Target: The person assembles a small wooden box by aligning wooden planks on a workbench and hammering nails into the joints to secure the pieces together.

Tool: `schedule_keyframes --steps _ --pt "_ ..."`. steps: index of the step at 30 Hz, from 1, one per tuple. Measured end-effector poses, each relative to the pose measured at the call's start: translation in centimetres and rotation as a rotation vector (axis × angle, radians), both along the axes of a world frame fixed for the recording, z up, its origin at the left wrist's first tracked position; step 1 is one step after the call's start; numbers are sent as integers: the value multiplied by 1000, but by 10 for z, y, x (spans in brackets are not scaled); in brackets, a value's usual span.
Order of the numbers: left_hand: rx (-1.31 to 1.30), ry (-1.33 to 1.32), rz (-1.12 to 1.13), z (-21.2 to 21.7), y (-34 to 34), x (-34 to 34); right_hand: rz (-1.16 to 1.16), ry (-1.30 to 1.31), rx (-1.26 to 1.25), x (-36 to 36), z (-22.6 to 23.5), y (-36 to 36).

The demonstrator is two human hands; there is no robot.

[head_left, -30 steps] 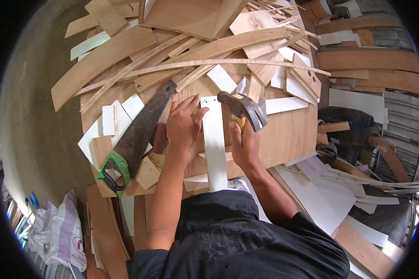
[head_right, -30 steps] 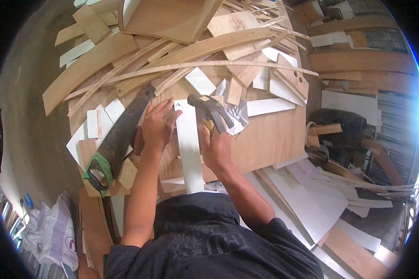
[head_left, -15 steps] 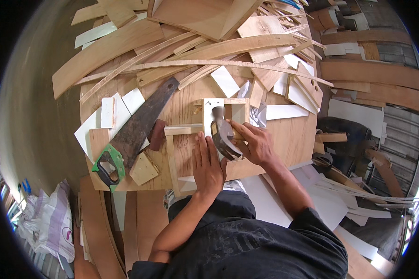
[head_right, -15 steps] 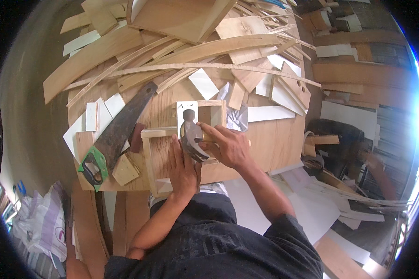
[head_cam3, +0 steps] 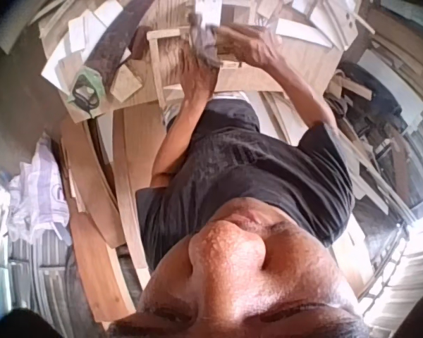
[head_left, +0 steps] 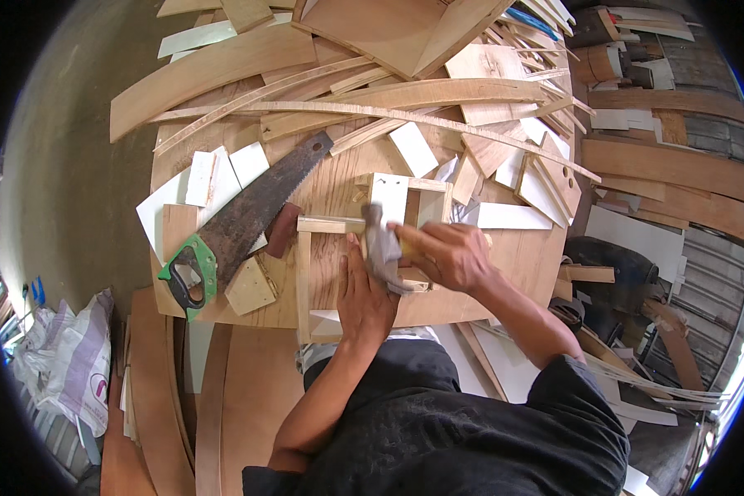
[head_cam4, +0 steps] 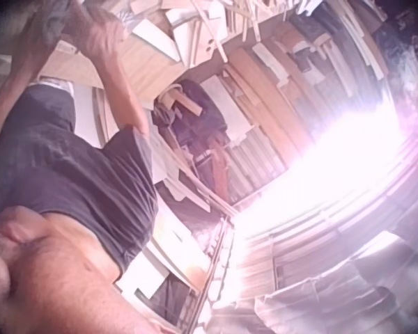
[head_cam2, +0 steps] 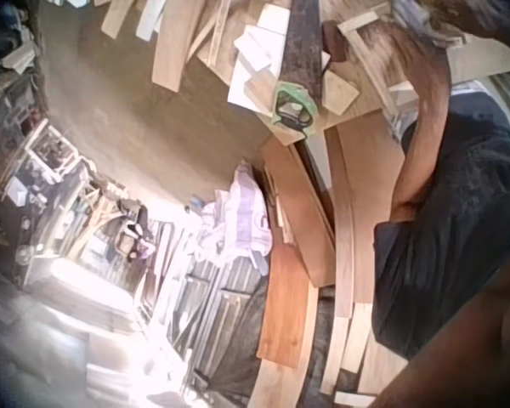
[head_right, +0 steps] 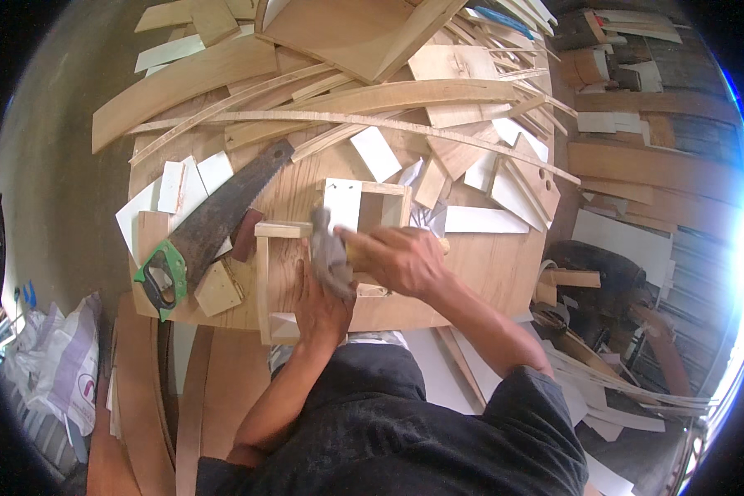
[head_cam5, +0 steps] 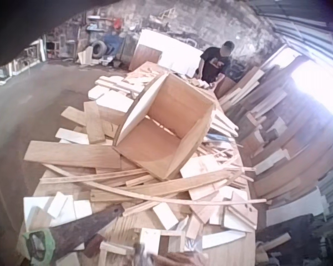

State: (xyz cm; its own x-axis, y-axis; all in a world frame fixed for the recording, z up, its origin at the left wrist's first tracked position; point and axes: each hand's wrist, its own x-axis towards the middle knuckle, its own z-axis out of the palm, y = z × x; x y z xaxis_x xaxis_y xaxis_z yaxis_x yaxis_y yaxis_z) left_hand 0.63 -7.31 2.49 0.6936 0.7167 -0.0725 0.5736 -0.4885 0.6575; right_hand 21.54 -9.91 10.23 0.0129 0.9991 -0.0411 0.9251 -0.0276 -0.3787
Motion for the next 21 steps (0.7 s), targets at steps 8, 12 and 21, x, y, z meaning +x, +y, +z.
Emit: schedule_keyframes --steps 8,12,21 --pt "2 -59 24 -5 -2 3 -122 40 43 13 -6 2" --pt "12 -50 8 -3 -3 2 65 -50 -68 10 2 -3" --pt "4 -9 -22 0 0 2 -92 -72 -73 22 -6 5"
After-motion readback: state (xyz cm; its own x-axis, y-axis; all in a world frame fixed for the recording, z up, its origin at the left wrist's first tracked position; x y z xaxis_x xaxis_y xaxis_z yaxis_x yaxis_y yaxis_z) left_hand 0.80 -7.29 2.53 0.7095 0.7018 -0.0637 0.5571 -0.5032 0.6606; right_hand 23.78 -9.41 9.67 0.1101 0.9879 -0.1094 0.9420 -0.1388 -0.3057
